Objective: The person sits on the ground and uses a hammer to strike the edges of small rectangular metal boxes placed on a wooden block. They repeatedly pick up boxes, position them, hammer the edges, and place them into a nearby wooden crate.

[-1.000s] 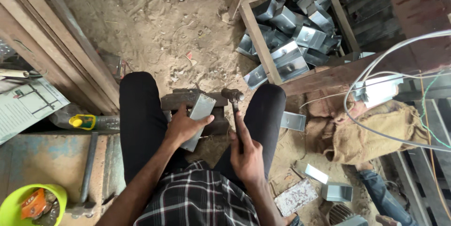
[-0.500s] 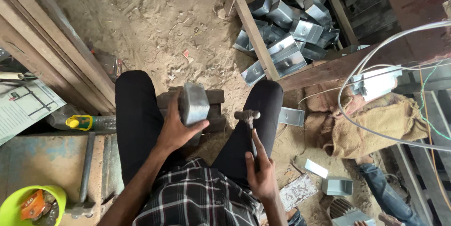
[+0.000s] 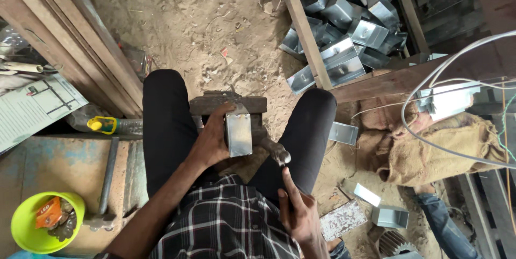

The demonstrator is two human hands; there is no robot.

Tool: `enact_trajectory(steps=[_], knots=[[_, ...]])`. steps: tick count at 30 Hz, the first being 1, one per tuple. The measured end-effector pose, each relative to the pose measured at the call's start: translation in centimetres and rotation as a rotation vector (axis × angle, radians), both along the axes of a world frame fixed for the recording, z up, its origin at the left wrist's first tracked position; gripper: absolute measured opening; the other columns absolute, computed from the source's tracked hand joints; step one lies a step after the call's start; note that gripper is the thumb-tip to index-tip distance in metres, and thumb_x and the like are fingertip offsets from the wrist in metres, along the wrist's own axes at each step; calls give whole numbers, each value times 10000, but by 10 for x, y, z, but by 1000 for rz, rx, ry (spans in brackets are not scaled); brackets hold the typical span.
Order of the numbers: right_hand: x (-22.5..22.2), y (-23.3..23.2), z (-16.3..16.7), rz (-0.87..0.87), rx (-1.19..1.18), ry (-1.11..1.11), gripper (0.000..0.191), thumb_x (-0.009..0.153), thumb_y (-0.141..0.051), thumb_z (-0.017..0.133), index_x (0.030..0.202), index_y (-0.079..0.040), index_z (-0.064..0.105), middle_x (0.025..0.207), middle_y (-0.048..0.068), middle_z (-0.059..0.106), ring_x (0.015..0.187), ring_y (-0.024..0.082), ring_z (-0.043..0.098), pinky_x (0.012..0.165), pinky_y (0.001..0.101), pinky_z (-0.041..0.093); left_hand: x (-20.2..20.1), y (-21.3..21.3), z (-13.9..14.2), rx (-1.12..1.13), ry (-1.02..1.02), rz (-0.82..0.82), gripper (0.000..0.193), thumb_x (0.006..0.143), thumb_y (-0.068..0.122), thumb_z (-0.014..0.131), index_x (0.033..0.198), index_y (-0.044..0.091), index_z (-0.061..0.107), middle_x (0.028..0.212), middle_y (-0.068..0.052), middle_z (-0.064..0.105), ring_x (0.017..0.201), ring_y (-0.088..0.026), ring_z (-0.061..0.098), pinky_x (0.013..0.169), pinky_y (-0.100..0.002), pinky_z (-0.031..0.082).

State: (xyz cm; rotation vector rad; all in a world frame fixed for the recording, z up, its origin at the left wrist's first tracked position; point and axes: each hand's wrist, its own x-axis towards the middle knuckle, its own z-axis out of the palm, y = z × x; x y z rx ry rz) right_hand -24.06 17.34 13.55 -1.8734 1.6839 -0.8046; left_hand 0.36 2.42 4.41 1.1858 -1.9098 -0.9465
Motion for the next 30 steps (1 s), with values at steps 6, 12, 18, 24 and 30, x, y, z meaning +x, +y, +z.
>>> enact_trajectory(steps=[6, 12, 18, 24, 30], knots=[[5, -4, -18, 83, -102, 29, 586, 944, 18, 680, 1488, -33, 468, 628, 88, 619, 468, 186, 585, 414, 380, 420, 3, -2, -7, 104, -32, -1, 1178, 563, 338, 997, 1500, 78, 332, 1467, -206, 453, 1376, -392, 490, 1128, -430, 450], [13, -11, -20, 8, -110, 49, 610, 949, -13, 664, 1523, -70, 465, 626, 106, 630, 475, 216, 590, 455, 391, 446, 5, -2, -3, 50, 31, -12, 1150, 592, 338, 1005, 1496, 85, 341, 1450, -198, 472, 1372, -387, 507, 1135, -439, 458], [20, -30, -18, -118, 190, 16, 546, 1002, -55, 630, 1518, -110, 460, 581, 129, 662, 430, 205, 644, 434, 408, 463, 2, -3, 3, 147, 7, 12, 1134, 565, 332, 993, 1467, 93, 350, 1441, -200, 480, 1343, -381, 519, 1105, -437, 471], [27, -49, -5, 62, -3, -111, 588, 1018, -26, 573, 1588, -6, 427, 830, 202, 709, 604, 195, 702, 528, 362, 544, 0, -2, 3, 107, -15, 10, 1147, 562, 295, 998, 1493, 109, 354, 1452, -189, 488, 1358, -378, 528, 1116, -422, 474], [29, -46, 3, -95, -30, -125, 536, 1010, -53, 572, 1521, -35, 413, 563, 117, 661, 369, 144, 596, 360, 357, 395, -1, -5, 3, 117, -24, -24, 1157, 536, 257, 1001, 1479, 86, 354, 1438, -193, 481, 1360, -397, 514, 1130, -447, 448]])
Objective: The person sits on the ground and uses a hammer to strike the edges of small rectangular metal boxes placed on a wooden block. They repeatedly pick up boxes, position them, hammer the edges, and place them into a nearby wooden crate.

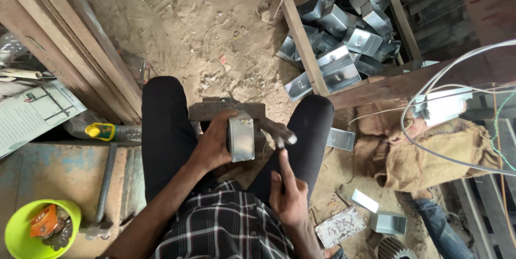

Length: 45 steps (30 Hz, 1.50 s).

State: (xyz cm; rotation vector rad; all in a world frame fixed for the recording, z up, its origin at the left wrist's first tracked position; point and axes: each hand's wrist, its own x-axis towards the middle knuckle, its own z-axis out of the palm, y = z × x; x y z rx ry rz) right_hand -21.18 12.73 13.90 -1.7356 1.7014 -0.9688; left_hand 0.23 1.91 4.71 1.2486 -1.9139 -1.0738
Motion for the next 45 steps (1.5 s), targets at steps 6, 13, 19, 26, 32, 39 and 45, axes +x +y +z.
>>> enact_trajectory(steps=[6, 13, 19, 26, 32, 39, 45], knots=[[11, -11, 5, -122, 343, -108, 552, 1034, -131, 515, 1566, -88, 374, 595, 57, 632, 387, 82, 534, 396, 347, 433, 4, 3, -3, 49, 27, 8, 1146, 571, 291, 979, 1503, 90, 344, 1454, -161, 490, 1384, -359, 507, 1160, -425, 438], [-7, -2, 18, -265, 307, -131, 572, 1055, -207, 470, 1606, -106, 353, 515, -18, 456, 465, 66, 325, 437, 314, 295, 17, -8, 21, -36, -152, -179, 1136, 593, 421, 929, 1523, 124, 349, 1460, -190, 457, 1311, -375, 429, 1101, -537, 387], [-21, 8, 8, -249, 359, -120, 582, 1044, -228, 483, 1601, -119, 354, 455, 5, 430, 415, 62, 338, 418, 325, 288, 21, -19, 32, -90, -340, -426, 555, 694, 492, 872, 1078, 118, 729, 1095, -68, 727, 1065, -275, 554, 955, -512, 449], [-9, -7, 15, -224, 369, -64, 569, 1020, -167, 512, 1573, -136, 384, 504, 107, 584, 342, 138, 453, 391, 379, 366, -7, 9, 36, -52, -403, 64, 363, 693, 332, 840, 918, 73, 719, 896, -146, 751, 787, -319, 734, 705, -442, 585], [1, -40, 27, -129, 171, 153, 573, 1002, -90, 609, 1554, -143, 465, 611, 145, 674, 440, 218, 628, 469, 419, 481, -15, -14, 38, 173, -629, 235, 490, 690, 382, 881, 985, 42, 687, 891, -184, 749, 812, -375, 732, 696, -493, 583], [11, -51, 31, -59, -259, 255, 585, 991, -11, 653, 1538, -97, 462, 709, 97, 682, 516, 206, 648, 505, 382, 512, -7, -21, 27, 128, -651, 222, 514, 660, 417, 884, 990, 65, 707, 854, -199, 743, 808, -378, 735, 702, -502, 589], [30, -79, 19, 176, 269, 452, 662, 989, -58, 606, 1604, -173, 391, 639, 139, 677, 423, 262, 604, 423, 426, 480, -2, -20, 27, 166, -617, 206, 560, 658, 417, 890, 1042, 49, 715, 870, -208, 747, 804, -372, 739, 699, -496, 592]])
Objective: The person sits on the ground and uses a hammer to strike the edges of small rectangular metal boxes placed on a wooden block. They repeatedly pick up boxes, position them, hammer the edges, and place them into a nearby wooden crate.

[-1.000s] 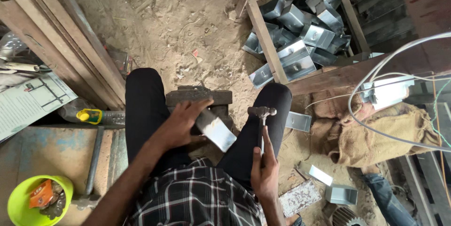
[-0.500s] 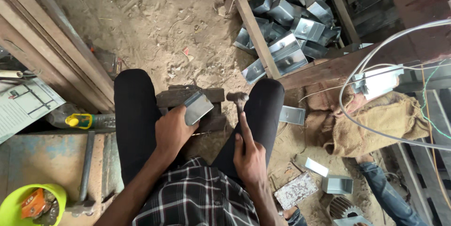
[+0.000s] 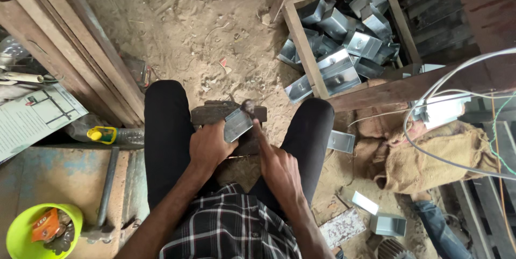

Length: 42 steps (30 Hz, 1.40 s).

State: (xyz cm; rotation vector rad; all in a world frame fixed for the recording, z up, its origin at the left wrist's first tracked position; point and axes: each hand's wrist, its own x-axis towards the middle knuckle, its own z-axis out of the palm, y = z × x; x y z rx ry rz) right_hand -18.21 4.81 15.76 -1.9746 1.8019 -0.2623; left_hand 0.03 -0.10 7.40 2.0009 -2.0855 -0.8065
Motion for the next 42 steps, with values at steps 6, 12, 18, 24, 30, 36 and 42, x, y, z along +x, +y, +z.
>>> enact_trajectory(steps=[6, 12, 18, 24, 30, 36, 42], knots=[[-7, 5, 14, -168, -187, -185, 607, 1003, -103, 600, 1571, -205, 415, 656, 119, 699, 437, 231, 625, 444, 412, 501, 2, 2, 2, 45, -21, 4, 569, 661, 402, 893, 1060, 42, 708, 871, -220, 747, 789, -362, 747, 685, -486, 600], [-11, 29, 27, -185, -495, -308, 574, 1054, -63, 577, 1599, -139, 415, 861, 180, 728, 614, 205, 693, 528, 347, 515, 0, 3, 4, 15, -17, -20, 537, 673, 410, 881, 1025, 44, 707, 855, -198, 752, 795, -357, 750, 687, -485, 598], [-18, 54, 19, -447, -106, -451, 584, 1012, -148, 547, 1564, -75, 370, 421, 87, 544, 347, 102, 516, 365, 339, 360, 4, 1, 1, 283, 455, 257, 619, 822, 484, 816, 1159, -15, 671, 1074, -213, 728, 931, -319, 762, 796, -424, 597], [-35, 83, -9, -531, -42, -478, 573, 1028, -218, 524, 1565, -64, 396, 420, 31, 456, 358, 85, 385, 381, 328, 284, -9, 35, -25, 343, 1279, 523, 522, 961, 294, 682, 1348, -42, 583, 1272, -169, 705, 1273, -258, 596, 1065, -316, 414], [-47, 86, -33, -534, -73, -513, 577, 1042, -241, 509, 1562, -27, 382, 445, 3, 456, 370, 76, 359, 382, 334, 277, -33, 51, -53, 784, 1667, 1040, 631, 898, 343, 742, 1394, 6, 545, 1323, -83, 725, 1249, -192, 637, 1027, -332, 496], [-48, 80, -31, -538, -55, -508, 577, 1024, -236, 508, 1550, -30, 388, 436, -3, 480, 353, 72, 400, 371, 327, 297, -40, 55, -52, 790, 1456, 1010, 606, 851, 449, 742, 1318, 83, 621, 1225, -30, 741, 1067, -182, 646, 841, -351, 523], [-47, 79, -26, -516, -70, -487, 554, 1026, -218, 520, 1537, -28, 423, 436, 20, 443, 377, 84, 389, 391, 337, 280, -42, 53, -34, 872, 1294, 895, 614, 931, 600, 590, 1170, 43, 687, 957, -56, 712, 878, -199, 695, 748, -343, 528]])
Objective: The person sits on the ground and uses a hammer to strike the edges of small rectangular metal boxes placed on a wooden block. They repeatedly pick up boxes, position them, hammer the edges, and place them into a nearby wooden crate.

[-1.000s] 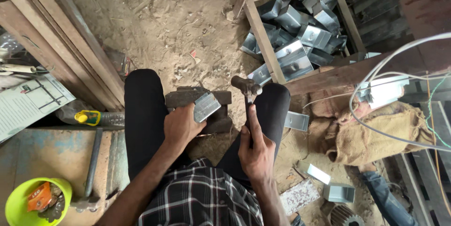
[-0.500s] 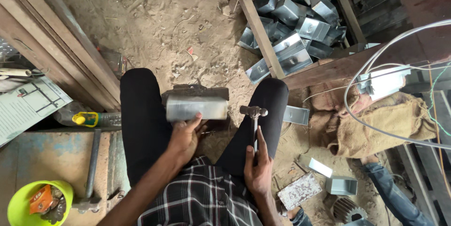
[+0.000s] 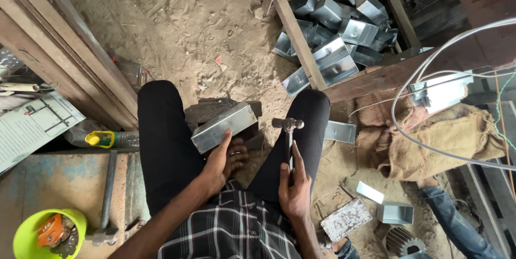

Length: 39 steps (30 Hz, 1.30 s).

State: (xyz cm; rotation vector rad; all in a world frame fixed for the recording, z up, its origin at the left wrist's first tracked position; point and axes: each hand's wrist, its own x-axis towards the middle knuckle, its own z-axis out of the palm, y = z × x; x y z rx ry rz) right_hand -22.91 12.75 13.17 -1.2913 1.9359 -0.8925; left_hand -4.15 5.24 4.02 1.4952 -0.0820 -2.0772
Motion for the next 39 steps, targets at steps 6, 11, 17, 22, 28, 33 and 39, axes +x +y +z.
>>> enact_trajectory(steps=[6, 11, 17, 22, 28, 33, 39], knots=[[-5, -1, 0, 11, -95, -37, 504, 1057, -191, 458, 1530, -18, 450, 458, 24, 414, 408, 75, 382, 421, 335, 270, 12, -13, 37, -874, -391, -743, 487, 977, 530, 575, 1016, 69, 724, 876, -66, 729, 697, -213, 694, 703, -328, 595], [-7, 2, -1, 9, -81, -63, 502, 1055, -187, 475, 1519, 0, 448, 456, 29, 408, 419, 86, 368, 430, 344, 269, 40, -72, 35, -1009, -1155, -897, 938, 679, 707, 750, 1333, 60, 570, 1226, -191, 619, 1122, -368, 602, 887, -517, 507], [-8, 2, 0, 21, -107, -40, 519, 1050, -190, 461, 1532, 1, 432, 448, 11, 412, 405, 83, 362, 426, 353, 255, 46, -51, -6, -674, -1122, -1176, 1181, 762, 837, 657, 1520, -22, 369, 1512, -303, 406, 1361, -497, 423, 1051, -668, 373], [-8, 0, 0, -2, -71, -80, 521, 1049, -207, 459, 1529, -6, 435, 446, 8, 412, 406, 76, 367, 418, 346, 259, 32, -29, -25, -847, -1122, -1137, 1238, 749, 747, 760, 1538, -72, 271, 1425, -323, 385, 1345, -496, 358, 1082, -656, 269], [-8, 0, -7, 3, -57, -60, 538, 1057, -242, 476, 1542, -13, 432, 473, -1, 424, 427, 77, 363, 429, 343, 263, 21, -12, -6, -925, -1202, -1089, 1244, 573, 662, 900, 1466, -15, 359, 1284, -212, 490, 1180, -402, 486, 958, -573, 394], [-12, 0, -11, 10, -72, -67, 559, 1050, -261, 493, 1550, -18, 428, 466, 15, 413, 438, 81, 362, 440, 342, 265, 17, -19, 4, -797, -1139, -1102, 1155, 541, 593, 938, 1412, 38, 419, 1243, -164, 545, 1168, -349, 536, 938, -548, 440], [-23, -1, -8, -18, -57, -97, 576, 1031, -263, 515, 1543, -17, 419, 461, 22, 421, 431, 93, 365, 443, 331, 264, 8, -49, 14, -337, -570, -177, 949, 690, 555, 844, 1360, -8, 479, 1218, -177, 671, 1079, -264, 692, 863, -375, 567]])
